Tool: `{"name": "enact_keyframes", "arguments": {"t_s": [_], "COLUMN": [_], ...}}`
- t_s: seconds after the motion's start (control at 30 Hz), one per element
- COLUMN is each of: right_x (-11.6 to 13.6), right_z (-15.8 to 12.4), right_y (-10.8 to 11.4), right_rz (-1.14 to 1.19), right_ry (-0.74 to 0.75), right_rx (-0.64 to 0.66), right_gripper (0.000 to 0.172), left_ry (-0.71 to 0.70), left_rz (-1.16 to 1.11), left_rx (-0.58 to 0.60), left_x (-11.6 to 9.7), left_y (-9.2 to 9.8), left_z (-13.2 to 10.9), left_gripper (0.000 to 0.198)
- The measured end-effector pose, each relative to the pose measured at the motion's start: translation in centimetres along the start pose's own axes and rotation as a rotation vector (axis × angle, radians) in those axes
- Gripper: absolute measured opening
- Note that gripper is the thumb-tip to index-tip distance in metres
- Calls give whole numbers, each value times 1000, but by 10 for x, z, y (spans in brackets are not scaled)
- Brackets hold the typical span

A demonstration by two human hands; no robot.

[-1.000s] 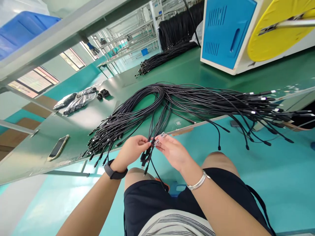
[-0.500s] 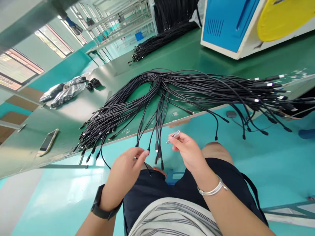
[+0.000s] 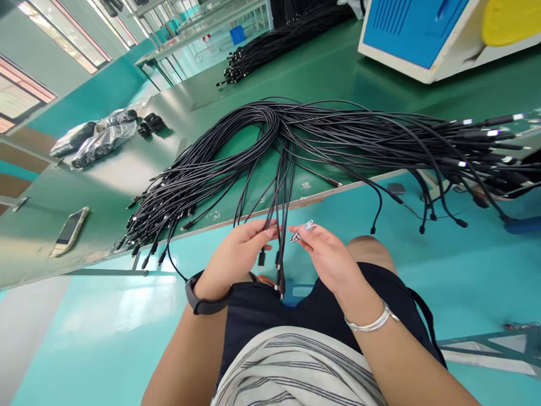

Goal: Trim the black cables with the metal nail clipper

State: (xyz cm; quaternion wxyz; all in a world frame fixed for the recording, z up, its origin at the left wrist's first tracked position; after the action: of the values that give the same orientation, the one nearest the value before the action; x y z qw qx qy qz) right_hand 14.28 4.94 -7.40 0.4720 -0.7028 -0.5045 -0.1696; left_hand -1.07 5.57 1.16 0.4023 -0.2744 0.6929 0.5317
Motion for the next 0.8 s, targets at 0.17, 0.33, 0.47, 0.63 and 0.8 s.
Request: {"name": "enact_keyframes", "arguments": {"t_s": [0.17, 0.33, 0.47, 0.63, 0.8], "right_x": [5, 11, 10, -4, -14], "right_z": [0, 0, 1, -3, -8], "right_y": [-1, 3, 13, 22, 21], "right_rz": [18, -45, -86, -102, -95], "right_ry": [-2, 8, 26, -34, -80], "right_rx": [-6, -44, -151, -158, -107], "right_gripper": [21, 28, 36, 38, 34], "left_ry": [57, 163, 266, 285, 329], "left_rz": [269, -222, -664, -834, -775], "left_rx": [-140, -59, -19, -91, -97], "left_x": [3, 32, 48, 49, 53], "left_y": [14, -21, -53, -62, -64], "left_z": [-20, -36, -44, -51, -54], "left_gripper": [30, 47, 57, 56, 31]}}
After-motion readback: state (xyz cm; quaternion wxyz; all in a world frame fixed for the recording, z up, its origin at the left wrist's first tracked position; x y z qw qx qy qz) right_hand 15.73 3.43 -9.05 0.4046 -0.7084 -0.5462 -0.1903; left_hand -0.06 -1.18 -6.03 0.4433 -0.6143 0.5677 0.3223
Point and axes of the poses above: each hand's wrist, its own z-axis towards the middle knuckle, its own y-axis out of the back of the hand, x = y × z, the point moved 6 cm from there along z, towards the middle knuckle, and after that the axes turned 12 degrees about -y, right-handed, at the moved point
